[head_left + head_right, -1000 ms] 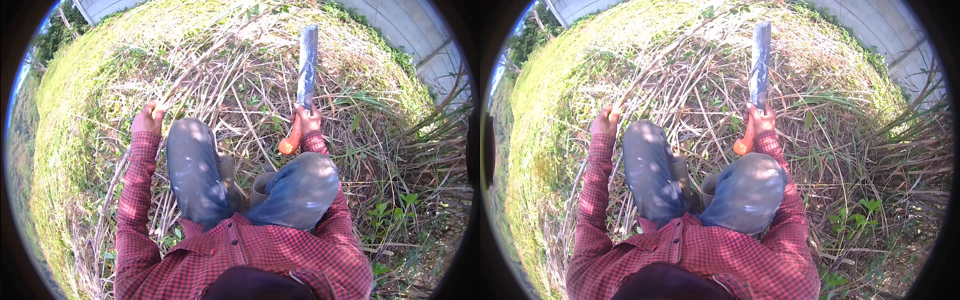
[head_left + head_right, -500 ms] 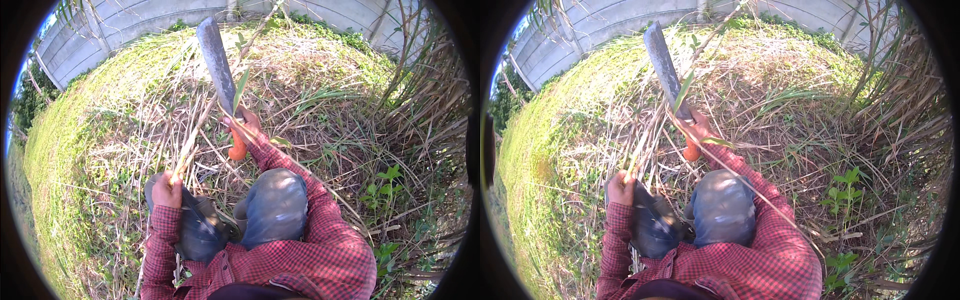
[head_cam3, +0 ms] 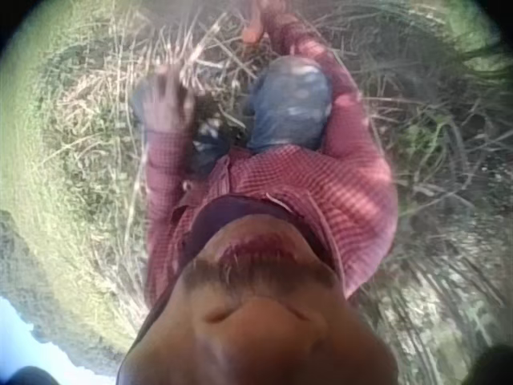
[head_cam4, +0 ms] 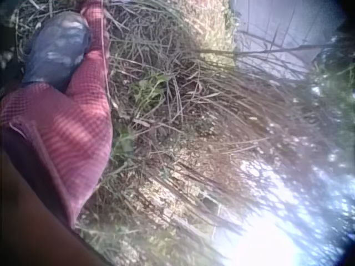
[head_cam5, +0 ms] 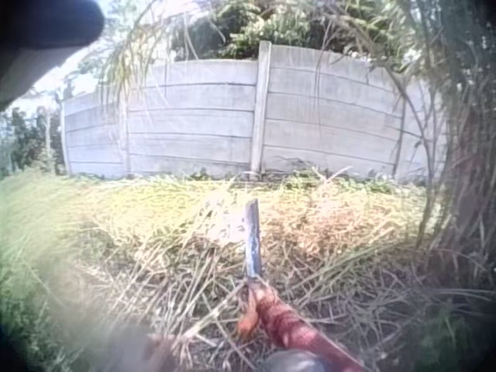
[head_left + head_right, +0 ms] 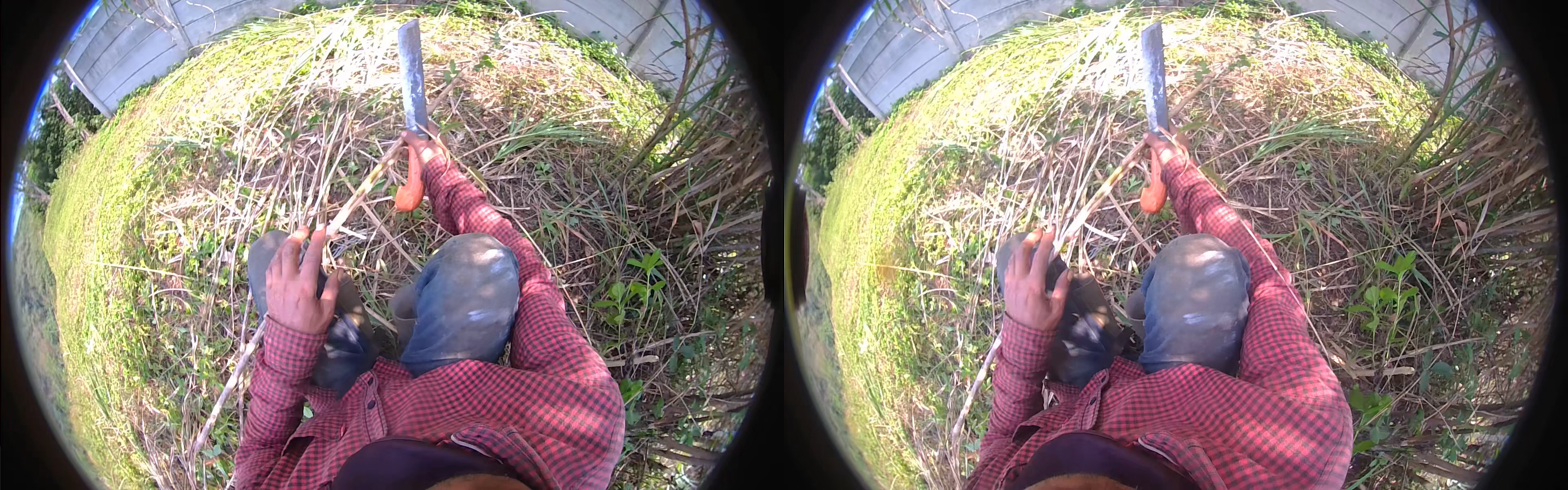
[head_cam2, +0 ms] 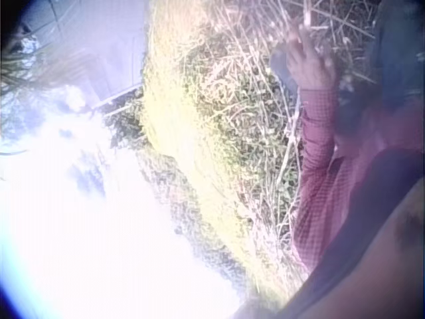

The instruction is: The person sits on the ground and uses a knife to cut a long, thin stick into smaller pieces. They hold the stick with one hand and repeatedly slice through it with the knife in the other hand, dropping the cut pieces onto the ground.

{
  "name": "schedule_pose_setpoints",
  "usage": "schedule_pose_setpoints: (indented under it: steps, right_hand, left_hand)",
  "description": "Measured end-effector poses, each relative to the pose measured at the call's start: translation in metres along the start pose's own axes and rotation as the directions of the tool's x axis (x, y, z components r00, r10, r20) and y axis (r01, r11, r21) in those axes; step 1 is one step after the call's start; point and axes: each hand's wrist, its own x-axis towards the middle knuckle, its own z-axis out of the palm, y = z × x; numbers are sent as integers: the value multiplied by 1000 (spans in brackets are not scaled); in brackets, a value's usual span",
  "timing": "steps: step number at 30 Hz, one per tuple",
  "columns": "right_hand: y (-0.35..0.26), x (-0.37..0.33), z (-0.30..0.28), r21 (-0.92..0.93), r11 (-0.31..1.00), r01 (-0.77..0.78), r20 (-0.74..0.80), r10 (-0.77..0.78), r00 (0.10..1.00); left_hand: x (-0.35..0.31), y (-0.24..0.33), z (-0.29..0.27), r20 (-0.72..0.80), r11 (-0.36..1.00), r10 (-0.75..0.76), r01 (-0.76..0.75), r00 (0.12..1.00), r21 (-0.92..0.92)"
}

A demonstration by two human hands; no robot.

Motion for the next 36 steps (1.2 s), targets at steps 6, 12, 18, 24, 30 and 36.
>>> schedule_pose_setpoints:
  steps: [6, 12, 18, 24, 30, 36]
  right_hand:
    - [32, 80, -38, 248, 945, -215, -81, 241, 967]
    - [13, 78, -15, 251, 937, -242, 7, 248, 969]
    - [22, 113, -53, -197, 975, -102, 27, 109, 994]
    - [46, 96, -96, -499, 851, -165, -170, 91, 981]
    - [24, 47, -108, -38, 931, -363, -28, 362, 932]
    - [3, -29, -77, -259, 885, -388, 294, 454, 841]
  left_hand:
    - [-112, -72, -83, -173, 839, -280, 328, 944, 435]
    - [-184, -114, -87, -1, 669, -535, 424, 845, 610]
    - [-169, -147, -87, 12, 759, -501, 432, 866, 486]
    - [-109, -140, -59, 148, 893, -403, 352, 903, 281]
    - [-64, -136, -52, 374, 876, -482, 442, 792, 192]
    - [-39, -134, -36, 472, 866, -454, 500, 756, 33]
